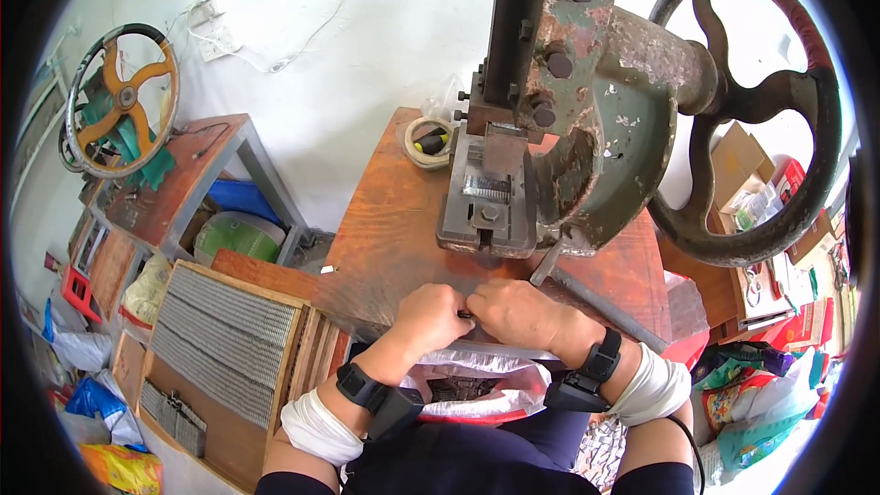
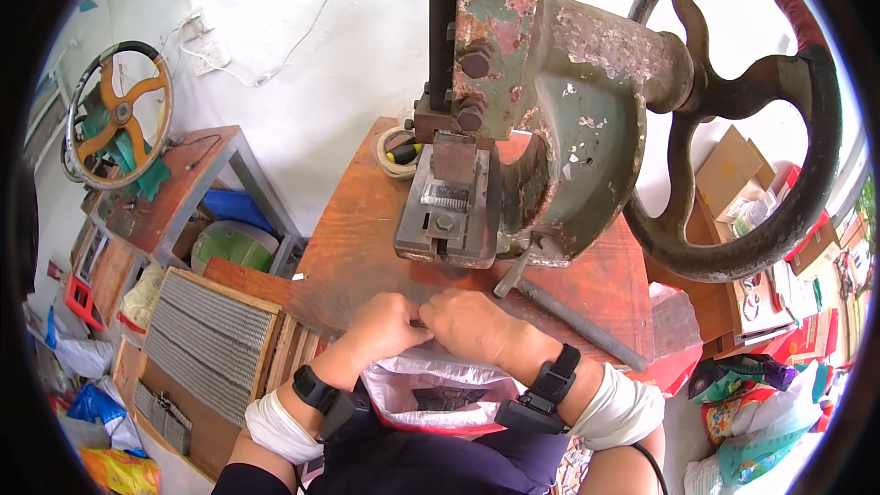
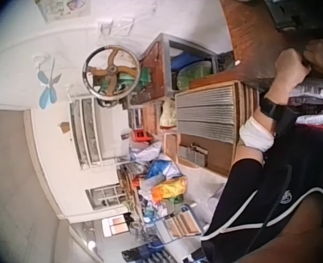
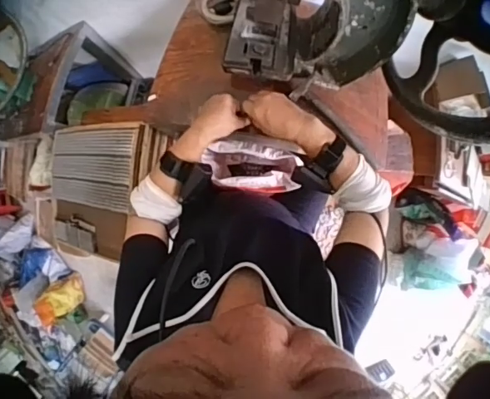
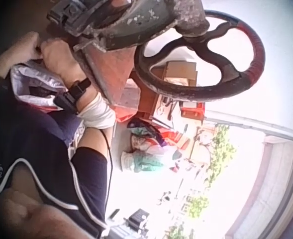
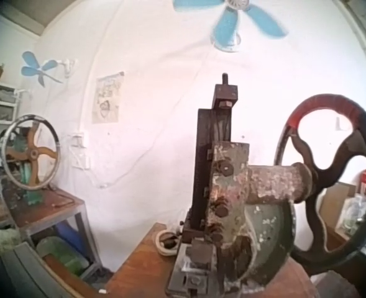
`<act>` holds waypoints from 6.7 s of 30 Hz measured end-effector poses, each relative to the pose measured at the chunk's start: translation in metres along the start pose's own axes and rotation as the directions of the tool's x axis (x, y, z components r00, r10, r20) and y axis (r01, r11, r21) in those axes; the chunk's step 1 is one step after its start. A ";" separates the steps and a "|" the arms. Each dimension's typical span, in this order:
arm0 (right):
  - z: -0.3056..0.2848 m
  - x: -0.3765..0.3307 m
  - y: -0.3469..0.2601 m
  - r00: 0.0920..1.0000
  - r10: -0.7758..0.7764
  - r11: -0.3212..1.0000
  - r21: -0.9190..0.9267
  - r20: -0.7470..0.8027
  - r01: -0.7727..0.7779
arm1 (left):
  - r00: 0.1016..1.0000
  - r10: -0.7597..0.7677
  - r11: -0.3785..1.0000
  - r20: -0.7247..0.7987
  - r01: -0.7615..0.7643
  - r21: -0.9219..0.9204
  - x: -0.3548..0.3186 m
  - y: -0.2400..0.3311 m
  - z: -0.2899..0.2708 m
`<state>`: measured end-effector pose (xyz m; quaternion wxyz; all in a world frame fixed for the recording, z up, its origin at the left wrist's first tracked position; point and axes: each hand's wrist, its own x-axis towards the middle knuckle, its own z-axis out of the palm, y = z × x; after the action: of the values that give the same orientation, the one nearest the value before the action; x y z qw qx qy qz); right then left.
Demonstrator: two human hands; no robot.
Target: Operating a hand-operated press to shape or cut small manufacturing parts.
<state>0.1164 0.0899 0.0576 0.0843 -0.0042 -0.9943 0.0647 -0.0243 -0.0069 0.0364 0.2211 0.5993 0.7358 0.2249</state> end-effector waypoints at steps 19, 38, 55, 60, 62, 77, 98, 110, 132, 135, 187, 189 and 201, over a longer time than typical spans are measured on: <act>0.005 -0.012 0.009 0.944 0.235 0.927 0.347 -0.233 -0.145 | 0.996 0.005 0.905 0.090 0.034 -0.425 0.003 -0.008 -0.003; 0.024 -0.027 -0.002 0.846 0.528 0.426 0.840 0.071 -0.336 | 0.996 0.022 0.895 -0.084 -0.057 -0.443 -0.006 0.000 0.000; 0.005 -0.018 0.010 0.951 0.297 0.828 0.519 -0.087 -0.211 | 0.983 -0.021 0.882 0.181 0.104 -0.459 -0.001 0.004 -0.007; -0.001 -0.014 0.012 0.966 0.260 0.846 0.482 0.002 -0.228 | 0.975 0.001 0.914 0.220 0.088 -0.396 0.001 0.004 -0.009; -0.003 -0.013 0.014 0.980 0.197 0.830 0.527 0.033 -0.185 | 0.974 0.022 0.918 0.224 0.070 -0.391 0.001 0.003 -0.009; -0.016 -0.013 0.021 0.972 0.102 0.655 0.722 0.210 -0.225 | 0.886 0.043 0.670 0.462 0.318 -0.671 0.006 -0.007 -0.012; -0.008 -0.020 0.023 0.979 0.137 0.567 0.799 0.151 -0.202 | 0.802 0.169 0.489 0.573 0.436 -0.755 0.007 -0.011 -0.014; 0.002 -0.027 0.016 0.886 0.406 0.272 0.896 0.223 -0.350 | 0.870 0.083 0.387 0.486 0.421 -0.820 0.008 -0.010 -0.010; -0.004 -0.018 0.011 0.946 0.321 0.792 0.532 0.051 -0.298 | 0.898 -0.052 0.747 0.437 0.325 -0.579 0.009 0.004 -0.012; -0.003 -0.017 0.012 0.943 0.316 0.763 0.564 0.102 -0.317 | 0.895 -0.052 0.750 0.444 0.329 -0.574 0.009 0.003 -0.012; 0.020 -0.022 -0.003 0.817 0.443 0.789 0.592 -0.368 -0.161 | 0.979 -0.092 0.747 0.184 0.190 -0.637 -0.001 0.007 0.003; 0.019 -0.021 -0.007 0.795 0.387 0.846 0.523 -0.466 -0.105 | 0.979 -0.083 0.753 0.186 0.184 -0.632 -0.001 0.007 0.002; 0.026 -0.039 -0.017 0.838 0.329 0.855 0.515 -0.436 -0.068 | 0.967 -0.087 0.705 0.240 0.230 -0.671 -0.013 0.009 0.003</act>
<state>0.1501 0.0689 0.0279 0.3347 -0.1067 -0.8821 0.3137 -0.0135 -0.0176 0.0403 0.5169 0.4257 0.6222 0.4055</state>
